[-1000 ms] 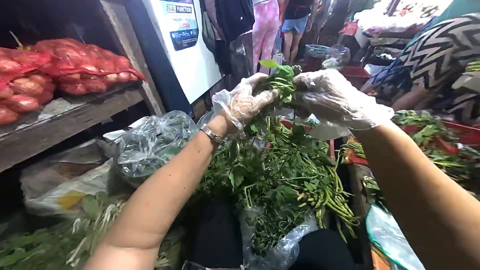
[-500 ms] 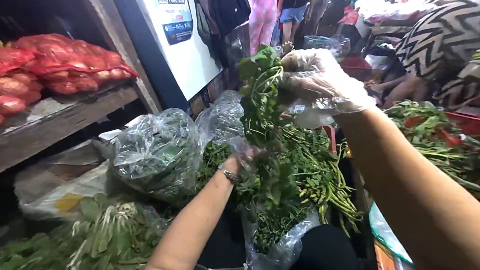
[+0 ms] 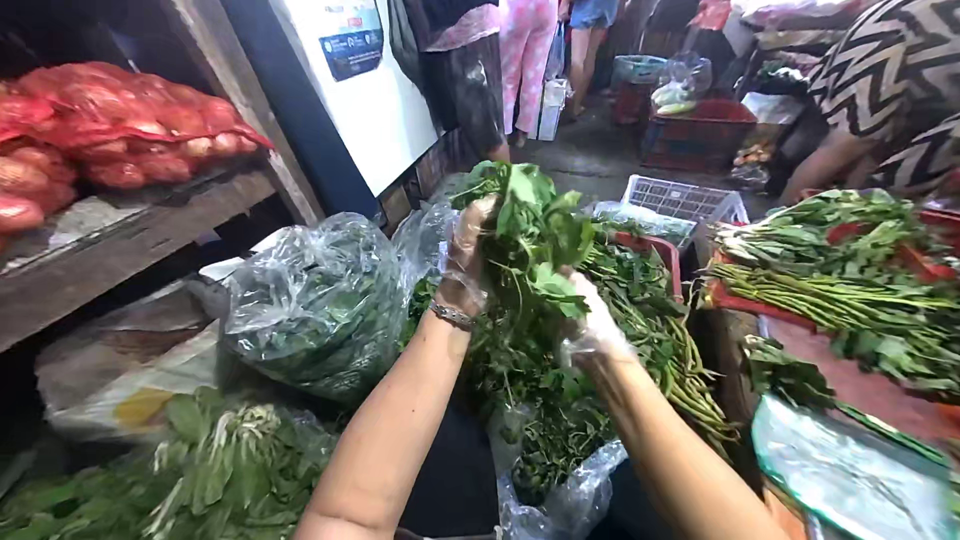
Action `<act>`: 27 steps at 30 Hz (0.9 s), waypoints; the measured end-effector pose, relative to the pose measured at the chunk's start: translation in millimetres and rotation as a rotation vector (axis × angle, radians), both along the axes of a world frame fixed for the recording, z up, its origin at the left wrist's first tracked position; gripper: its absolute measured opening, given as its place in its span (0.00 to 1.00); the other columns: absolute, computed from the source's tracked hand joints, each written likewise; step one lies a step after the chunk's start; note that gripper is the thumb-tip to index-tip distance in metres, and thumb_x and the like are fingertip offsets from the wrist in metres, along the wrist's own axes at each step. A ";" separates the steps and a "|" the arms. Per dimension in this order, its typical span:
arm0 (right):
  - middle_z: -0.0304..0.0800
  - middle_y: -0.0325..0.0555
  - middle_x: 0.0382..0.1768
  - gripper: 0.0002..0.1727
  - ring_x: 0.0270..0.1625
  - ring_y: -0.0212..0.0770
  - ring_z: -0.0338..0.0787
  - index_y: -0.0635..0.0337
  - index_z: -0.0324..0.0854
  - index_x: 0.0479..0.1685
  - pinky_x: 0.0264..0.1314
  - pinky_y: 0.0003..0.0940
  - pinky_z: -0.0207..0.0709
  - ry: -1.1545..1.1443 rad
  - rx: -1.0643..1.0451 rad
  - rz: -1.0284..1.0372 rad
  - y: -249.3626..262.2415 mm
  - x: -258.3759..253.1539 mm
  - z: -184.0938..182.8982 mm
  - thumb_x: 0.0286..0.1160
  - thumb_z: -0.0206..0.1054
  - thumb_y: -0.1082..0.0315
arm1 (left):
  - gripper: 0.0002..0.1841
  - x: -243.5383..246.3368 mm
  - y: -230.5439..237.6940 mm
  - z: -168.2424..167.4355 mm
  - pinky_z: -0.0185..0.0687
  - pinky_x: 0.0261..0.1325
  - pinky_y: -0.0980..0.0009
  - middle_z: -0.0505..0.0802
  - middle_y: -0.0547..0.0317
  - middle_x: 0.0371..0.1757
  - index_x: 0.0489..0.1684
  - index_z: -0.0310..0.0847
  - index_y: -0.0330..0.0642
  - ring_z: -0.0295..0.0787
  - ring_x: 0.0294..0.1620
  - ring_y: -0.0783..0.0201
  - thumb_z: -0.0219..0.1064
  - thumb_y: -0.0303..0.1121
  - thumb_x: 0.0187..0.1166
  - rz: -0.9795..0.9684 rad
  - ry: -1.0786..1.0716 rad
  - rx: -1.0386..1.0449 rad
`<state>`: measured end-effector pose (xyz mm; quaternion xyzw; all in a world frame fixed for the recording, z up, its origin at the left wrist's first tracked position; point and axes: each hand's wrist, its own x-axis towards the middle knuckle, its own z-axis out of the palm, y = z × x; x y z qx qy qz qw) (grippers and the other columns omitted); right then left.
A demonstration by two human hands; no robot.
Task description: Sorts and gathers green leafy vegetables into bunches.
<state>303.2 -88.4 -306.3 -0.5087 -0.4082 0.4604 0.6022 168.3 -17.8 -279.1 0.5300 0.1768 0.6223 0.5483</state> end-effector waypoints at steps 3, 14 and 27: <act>0.88 0.35 0.37 0.12 0.37 0.22 0.85 0.62 0.81 0.54 0.42 0.19 0.82 -0.169 -0.008 0.206 1.5 28.2 -11.6 0.78 0.58 0.78 | 0.13 -13.3 6.2 -13.0 0.83 0.50 0.80 0.89 0.72 0.47 0.61 0.77 0.51 0.84 0.47 0.82 0.48 0.41 0.93 0.003 0.044 -0.169; 0.77 0.42 0.72 0.61 0.68 0.23 0.82 0.65 0.42 0.91 0.70 0.19 0.79 -0.618 0.584 0.397 28.9 57.4 105.6 0.58 0.82 0.59 | 0.20 30.5 22.0 60.1 0.78 0.65 0.77 0.91 0.46 0.57 0.63 0.81 0.26 0.85 0.58 0.73 0.70 0.27 0.75 0.167 0.673 0.521; 0.88 0.21 0.33 0.15 0.36 0.17 0.88 0.48 0.76 0.47 0.41 0.16 0.86 -0.302 0.465 -0.059 30.5 45.2 113.8 0.69 0.67 0.79 | 0.33 -46.4 121.3 98.1 0.81 0.71 0.56 0.79 0.50 0.81 0.84 0.62 0.40 0.77 0.79 0.57 0.61 0.50 0.84 -0.831 0.514 0.512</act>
